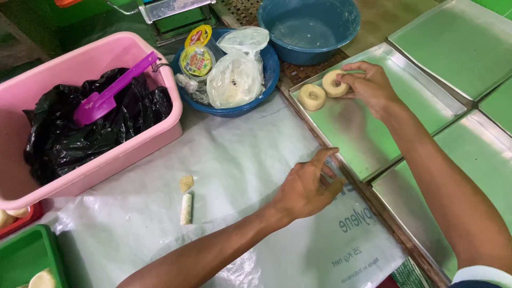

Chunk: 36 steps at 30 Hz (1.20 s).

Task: Hand-forming dough balls with filling and arranging them on trays.

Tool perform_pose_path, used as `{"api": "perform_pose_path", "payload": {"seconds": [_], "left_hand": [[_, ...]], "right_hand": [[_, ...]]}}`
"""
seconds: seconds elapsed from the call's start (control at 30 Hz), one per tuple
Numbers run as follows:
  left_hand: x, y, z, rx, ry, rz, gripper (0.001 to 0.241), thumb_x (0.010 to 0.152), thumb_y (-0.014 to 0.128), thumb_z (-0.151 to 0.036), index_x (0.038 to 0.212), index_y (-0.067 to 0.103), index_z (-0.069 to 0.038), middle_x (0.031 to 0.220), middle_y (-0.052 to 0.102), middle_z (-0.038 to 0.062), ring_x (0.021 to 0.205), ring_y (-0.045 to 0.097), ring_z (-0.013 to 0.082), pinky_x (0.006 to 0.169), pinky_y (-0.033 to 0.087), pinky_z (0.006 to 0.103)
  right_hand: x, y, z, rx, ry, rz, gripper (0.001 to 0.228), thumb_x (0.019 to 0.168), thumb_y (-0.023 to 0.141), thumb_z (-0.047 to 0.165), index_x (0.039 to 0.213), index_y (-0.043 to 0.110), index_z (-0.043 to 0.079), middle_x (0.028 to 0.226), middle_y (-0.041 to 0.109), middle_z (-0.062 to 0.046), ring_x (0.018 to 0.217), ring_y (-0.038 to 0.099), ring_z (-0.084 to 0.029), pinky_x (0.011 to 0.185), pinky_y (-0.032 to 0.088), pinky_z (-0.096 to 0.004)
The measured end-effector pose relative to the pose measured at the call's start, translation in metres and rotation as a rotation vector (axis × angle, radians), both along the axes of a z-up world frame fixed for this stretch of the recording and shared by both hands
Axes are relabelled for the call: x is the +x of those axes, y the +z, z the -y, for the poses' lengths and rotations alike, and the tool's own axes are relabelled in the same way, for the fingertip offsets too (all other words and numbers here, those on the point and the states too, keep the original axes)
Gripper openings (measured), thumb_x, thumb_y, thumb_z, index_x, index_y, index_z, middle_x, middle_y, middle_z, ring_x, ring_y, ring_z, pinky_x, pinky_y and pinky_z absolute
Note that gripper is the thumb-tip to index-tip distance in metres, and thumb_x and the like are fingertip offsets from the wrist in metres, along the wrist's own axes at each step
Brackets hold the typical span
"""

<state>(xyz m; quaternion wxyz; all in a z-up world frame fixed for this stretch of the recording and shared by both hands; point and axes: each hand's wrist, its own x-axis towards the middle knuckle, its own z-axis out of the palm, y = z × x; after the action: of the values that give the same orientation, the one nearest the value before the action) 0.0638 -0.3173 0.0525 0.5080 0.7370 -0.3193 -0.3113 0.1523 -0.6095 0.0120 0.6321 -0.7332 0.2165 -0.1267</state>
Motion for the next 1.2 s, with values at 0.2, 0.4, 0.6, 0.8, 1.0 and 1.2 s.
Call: {"api": "perform_pose_path", "payload": {"seconds": [0.2, 0.4, 0.6, 0.8, 1.0, 1.2], "left_hand": [[-0.002, -0.003, 0.001, -0.013, -0.004, 0.026, 0.064, 0.088, 0.062, -0.027, 0.146, 0.047, -0.005, 0.102, 0.073, 0.019, 0.094, 0.074, 0.0338, 0.086, 0.06, 0.049], [-0.005, 0.003, -0.004, 0.013, 0.01, 0.014, 0.067, 0.087, 0.062, -0.027, 0.148, 0.045, -0.006, 0.103, 0.073, 0.016, 0.093, 0.074, 0.0292, 0.087, 0.06, 0.0449], [-0.006, -0.001, -0.003, 0.021, 0.003, 0.05, 0.067, 0.088, 0.062, -0.026, 0.148, 0.044, -0.004, 0.103, 0.073, 0.016, 0.093, 0.074, 0.0316, 0.087, 0.06, 0.0477], [-0.008, -0.004, -0.004, 0.03, 0.023, 0.058, 0.067, 0.087, 0.062, -0.03, 0.146, 0.047, -0.003, 0.103, 0.074, 0.014, 0.092, 0.074, 0.028, 0.086, 0.06, 0.0458], [-0.012, -0.001, -0.013, 0.037, 0.008, 0.06, 0.065, 0.087, 0.06, -0.035, 0.143, 0.048, -0.004, 0.104, 0.074, 0.013, 0.096, 0.074, 0.0318, 0.088, 0.059, 0.0503], [-0.026, 0.002, -0.028, -0.061, 0.043, 0.154, 0.069, 0.082, 0.06, -0.023, 0.144, 0.044, 0.003, 0.096, 0.074, 0.014, 0.066, 0.071, 0.0271, 0.062, 0.058, 0.0382]], "right_hand": [[0.002, -0.001, -0.002, -0.039, 0.015, 0.01, 0.032, 0.095, 0.071, 0.013, 0.123, 0.063, -0.001, 0.102, 0.07, -0.02, 0.085, 0.076, -0.026, 0.077, 0.067, -0.044], [0.005, -0.009, -0.001, -0.124, 0.008, 0.034, 0.032, 0.095, 0.071, 0.01, 0.124, 0.064, -0.001, 0.109, 0.068, -0.027, 0.085, 0.074, -0.035, 0.073, 0.066, -0.046], [-0.003, 0.001, -0.003, -0.613, 0.001, -0.009, 0.021, 0.095, 0.069, 0.008, 0.114, 0.078, 0.005, 0.098, 0.07, -0.026, 0.075, 0.072, -0.039, 0.052, 0.064, -0.046], [-0.001, -0.015, 0.006, -0.601, -0.068, -0.06, 0.027, 0.085, 0.071, 0.012, 0.111, 0.077, 0.012, 0.096, 0.074, -0.013, 0.073, 0.073, -0.027, 0.06, 0.064, -0.044], [-0.021, -0.005, 0.002, -0.83, 0.053, -0.084, 0.031, 0.09, 0.063, 0.011, 0.116, 0.078, 0.016, 0.111, 0.075, -0.016, 0.098, 0.071, -0.039, 0.084, 0.058, -0.051], [-0.021, -0.01, 0.011, -1.016, 0.141, 0.145, 0.032, 0.088, 0.066, 0.001, 0.117, 0.073, -0.007, 0.108, 0.07, -0.023, 0.078, 0.066, -0.03, 0.069, 0.053, -0.04]]}}
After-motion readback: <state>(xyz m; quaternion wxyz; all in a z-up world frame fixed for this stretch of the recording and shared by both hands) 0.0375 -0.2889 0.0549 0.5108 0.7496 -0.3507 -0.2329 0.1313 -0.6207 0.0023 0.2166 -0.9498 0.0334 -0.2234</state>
